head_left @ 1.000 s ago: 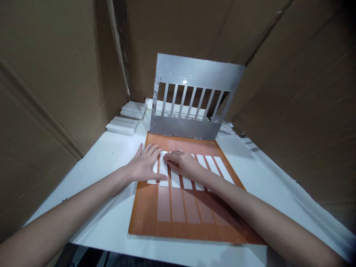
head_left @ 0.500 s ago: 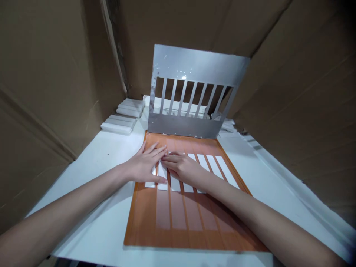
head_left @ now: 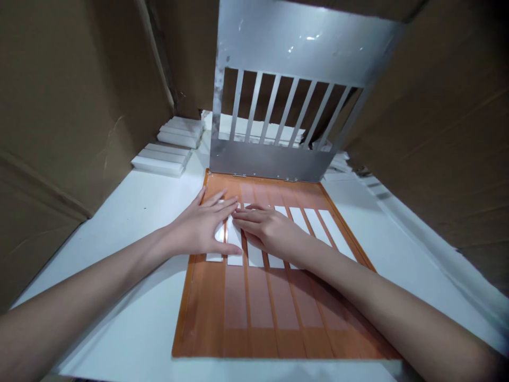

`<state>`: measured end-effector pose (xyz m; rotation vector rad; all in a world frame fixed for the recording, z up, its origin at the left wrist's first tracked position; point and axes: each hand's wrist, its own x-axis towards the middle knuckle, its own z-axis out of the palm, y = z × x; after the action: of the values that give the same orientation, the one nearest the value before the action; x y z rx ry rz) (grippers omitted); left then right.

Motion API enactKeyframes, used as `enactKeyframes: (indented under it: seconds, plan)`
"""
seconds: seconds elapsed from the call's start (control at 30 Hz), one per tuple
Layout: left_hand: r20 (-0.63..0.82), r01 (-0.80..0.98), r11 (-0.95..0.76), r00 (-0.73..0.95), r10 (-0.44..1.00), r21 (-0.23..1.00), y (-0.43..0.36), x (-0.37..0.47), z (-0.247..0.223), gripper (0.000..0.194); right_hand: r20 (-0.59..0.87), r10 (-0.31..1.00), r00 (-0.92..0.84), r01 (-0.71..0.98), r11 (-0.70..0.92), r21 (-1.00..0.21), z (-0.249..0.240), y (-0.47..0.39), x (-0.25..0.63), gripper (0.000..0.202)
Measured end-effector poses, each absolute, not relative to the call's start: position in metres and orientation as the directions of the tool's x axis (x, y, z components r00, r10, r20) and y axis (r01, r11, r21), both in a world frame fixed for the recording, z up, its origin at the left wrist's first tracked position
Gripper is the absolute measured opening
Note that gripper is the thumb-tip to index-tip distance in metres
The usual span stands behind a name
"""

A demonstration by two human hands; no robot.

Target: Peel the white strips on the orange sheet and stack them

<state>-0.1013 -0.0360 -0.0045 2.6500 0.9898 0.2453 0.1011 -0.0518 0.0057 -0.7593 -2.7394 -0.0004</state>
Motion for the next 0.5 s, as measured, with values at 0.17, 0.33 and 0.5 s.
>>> enactKeyframes:
  seconds: [0.17, 0.33, 0.5]
  plan:
    - [0.024, 0.621, -0.704, 0.744, 0.668, 0.345, -0.0353, -0.1016, -0.0048, 0.091, 0.292, 0.510, -0.809, 0.512, 0.856, -0.075, 0.0069, -0.0540, 0.1011, 0.027]
    - [0.013, 0.623, -0.699, 0.744, 0.669, 0.351, -0.0352, -0.1015, -0.0047, 0.090, 0.302, 0.508, -0.807, 0.516, 0.854, -0.059, 0.0056, -0.0541, 0.1014, 0.028]
    - [0.014, 0.622, -0.697, 0.743, 0.670, 0.356, -0.0352, -0.1020, -0.0054, 0.091, 0.298, 0.507, -0.809, 0.516, 0.855, -0.052, 0.0042, -0.0533, 0.1014, 0.028]
